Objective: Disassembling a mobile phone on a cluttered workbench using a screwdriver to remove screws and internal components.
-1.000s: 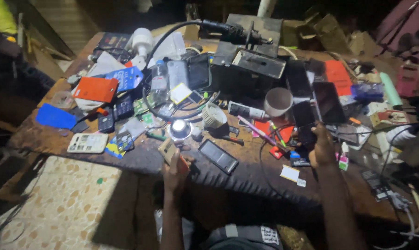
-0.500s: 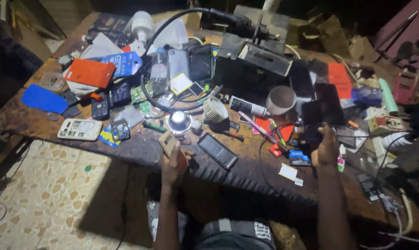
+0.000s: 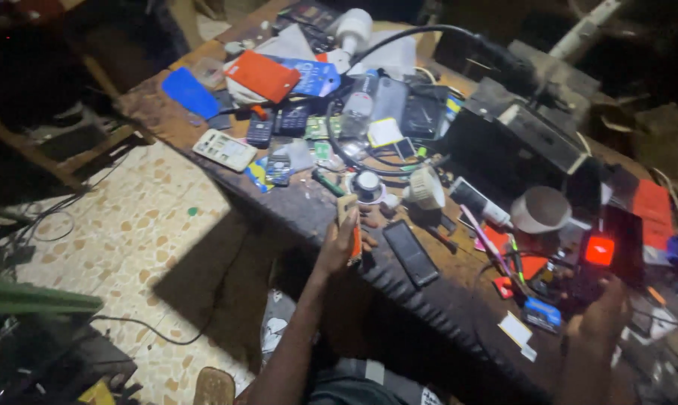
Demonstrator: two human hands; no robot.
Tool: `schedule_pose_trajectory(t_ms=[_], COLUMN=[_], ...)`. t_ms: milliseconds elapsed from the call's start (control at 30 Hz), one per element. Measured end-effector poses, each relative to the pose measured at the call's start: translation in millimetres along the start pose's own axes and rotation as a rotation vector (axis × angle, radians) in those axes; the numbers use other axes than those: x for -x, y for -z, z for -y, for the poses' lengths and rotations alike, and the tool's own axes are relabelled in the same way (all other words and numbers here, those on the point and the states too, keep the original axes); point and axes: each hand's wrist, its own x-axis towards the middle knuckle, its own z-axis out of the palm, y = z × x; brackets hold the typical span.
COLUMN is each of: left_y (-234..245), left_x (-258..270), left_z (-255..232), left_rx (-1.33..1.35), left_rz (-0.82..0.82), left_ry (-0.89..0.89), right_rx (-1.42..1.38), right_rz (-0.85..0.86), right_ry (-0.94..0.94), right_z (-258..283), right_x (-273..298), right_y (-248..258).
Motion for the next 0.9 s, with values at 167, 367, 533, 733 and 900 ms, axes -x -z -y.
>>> schedule_pose_trajectory(t_ms=[167, 367, 533, 733, 900], left_y=[9.2, -3.0, 0.1, -11.0, -10.4], left_x=[-0.5, 5.9, 5.4, 20.7, 32.7], left_z=[3.6, -14.5, 5.5, 9.8, 39.2], left_rx=[0.048, -0.059, 0.048, 0.376, 0.56], left_rz=[0.144, 0.108, 0.109, 0.118, 0.284], left_ry=[-0.045, -0.01, -0.029, 0.16, 0.25], right_rx=[0.0, 0.345, 0.829, 1.158, 0.982], right_rz=[-0.047, 0.022, 0.092, 0.049, 0.252], right_ry=[0.015, 0.016, 0.325, 0.947, 1.012], right_z=[2.4, 13.7, 27.5, 46.6, 81.5], right_x=[3.5, 15.1, 32.5, 56.3, 82.9], right_y=[-6.6, -14.4, -24.0, -22.3, -49.9])
